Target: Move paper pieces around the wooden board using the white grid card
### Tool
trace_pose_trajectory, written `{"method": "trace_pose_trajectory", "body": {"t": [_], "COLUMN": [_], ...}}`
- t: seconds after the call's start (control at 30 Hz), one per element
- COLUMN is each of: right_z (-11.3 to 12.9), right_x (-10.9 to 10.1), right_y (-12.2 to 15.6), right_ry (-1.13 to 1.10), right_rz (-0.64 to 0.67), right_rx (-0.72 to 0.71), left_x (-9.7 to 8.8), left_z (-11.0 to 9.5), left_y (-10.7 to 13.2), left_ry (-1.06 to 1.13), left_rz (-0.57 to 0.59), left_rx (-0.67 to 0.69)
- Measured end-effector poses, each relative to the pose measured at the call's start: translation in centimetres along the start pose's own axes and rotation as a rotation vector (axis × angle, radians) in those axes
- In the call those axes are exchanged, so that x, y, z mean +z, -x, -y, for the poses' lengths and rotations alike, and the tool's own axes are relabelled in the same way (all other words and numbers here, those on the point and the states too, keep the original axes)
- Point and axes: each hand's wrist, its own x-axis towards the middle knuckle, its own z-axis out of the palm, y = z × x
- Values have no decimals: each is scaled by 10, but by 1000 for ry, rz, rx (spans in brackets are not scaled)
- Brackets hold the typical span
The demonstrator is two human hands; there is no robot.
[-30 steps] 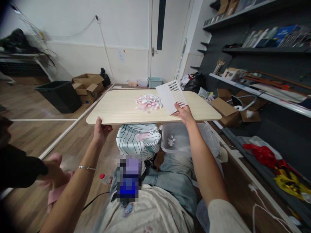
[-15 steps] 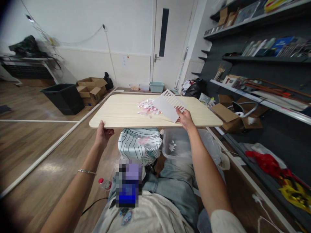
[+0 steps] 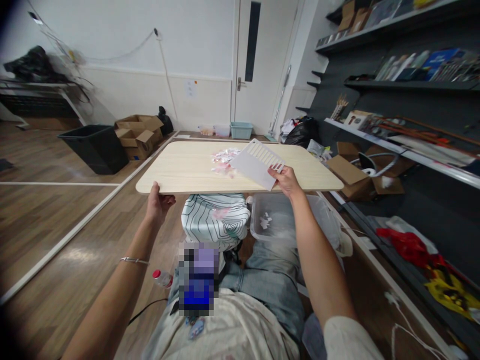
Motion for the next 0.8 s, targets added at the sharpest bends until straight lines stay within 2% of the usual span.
{"method": "trace_pose_trajectory", "body": {"t": [0.2,0.33,0.6,0.8], "right_z": [-14,-17,-15,-13], "right_x": [-2,-10,-8,-7], "right_y": [-18,-21,-17,-8], "right_ry": [-66,-89,-59,-40], "right_rz": [-98,-119,-61,10], "right_rx": [-82,-54,-78,-40], "left_x": [-1,-2,0,0], "left_z": [1,1,-1,-1], "left_y": [-3,-3,0,0], "left_ry": [17,13,-3,-15], "left_rz": [-3,-6,-19,-4], "left_rx": [-3,-13,-20,-11]}}
